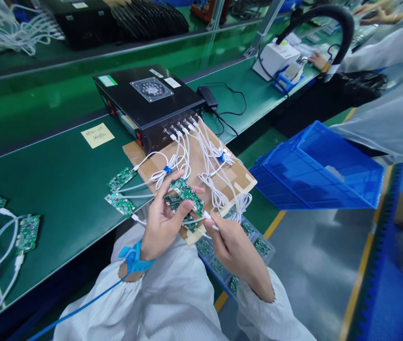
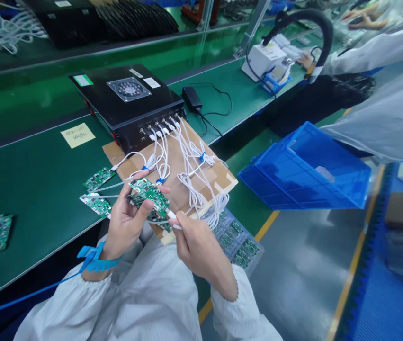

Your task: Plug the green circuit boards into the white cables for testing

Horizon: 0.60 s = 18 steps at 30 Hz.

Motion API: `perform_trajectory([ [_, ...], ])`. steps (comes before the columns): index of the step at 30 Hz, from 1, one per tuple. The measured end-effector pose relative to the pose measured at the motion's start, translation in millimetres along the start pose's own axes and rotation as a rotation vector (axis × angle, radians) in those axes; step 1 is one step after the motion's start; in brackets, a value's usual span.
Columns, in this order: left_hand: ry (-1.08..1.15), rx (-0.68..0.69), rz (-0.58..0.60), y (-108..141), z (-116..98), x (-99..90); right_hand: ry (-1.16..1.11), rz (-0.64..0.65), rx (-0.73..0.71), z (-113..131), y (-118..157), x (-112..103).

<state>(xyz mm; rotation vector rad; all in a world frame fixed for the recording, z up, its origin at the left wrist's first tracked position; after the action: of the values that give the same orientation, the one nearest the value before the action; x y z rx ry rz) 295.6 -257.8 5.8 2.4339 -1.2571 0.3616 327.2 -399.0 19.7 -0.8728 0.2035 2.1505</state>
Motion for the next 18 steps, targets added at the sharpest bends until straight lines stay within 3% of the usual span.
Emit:
perform_trajectory([
  [11, -0.008, 0.022, 0.058, -9.2, 3.4, -0.5, -0.052, -0.020, 0.062, -3.9, -1.3, -5.7],
  [14, 0.036, 0.010, 0.040, -11.6, 3.8, -5.2, -0.210, -0.192, 0.110, -16.6, 2.1, -25.9],
  [18, 0.085, -0.044, 0.030, -12.5, 4.9, -10.7, -0.576, -0.455, 0.334, -52.0, 2.7, -49.1],
])
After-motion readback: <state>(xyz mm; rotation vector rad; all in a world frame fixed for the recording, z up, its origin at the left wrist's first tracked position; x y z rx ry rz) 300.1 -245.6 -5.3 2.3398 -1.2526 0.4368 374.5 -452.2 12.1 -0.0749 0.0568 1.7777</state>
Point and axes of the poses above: each hand's wrist, its own y-axis away from the middle knuckle, its own x-axis out of the palm, z = x × y, the point moved 8 cm from there along -y, towards the middle knuckle, and after that the axes turned 10 degrees about -z, right-handed, at the moved point
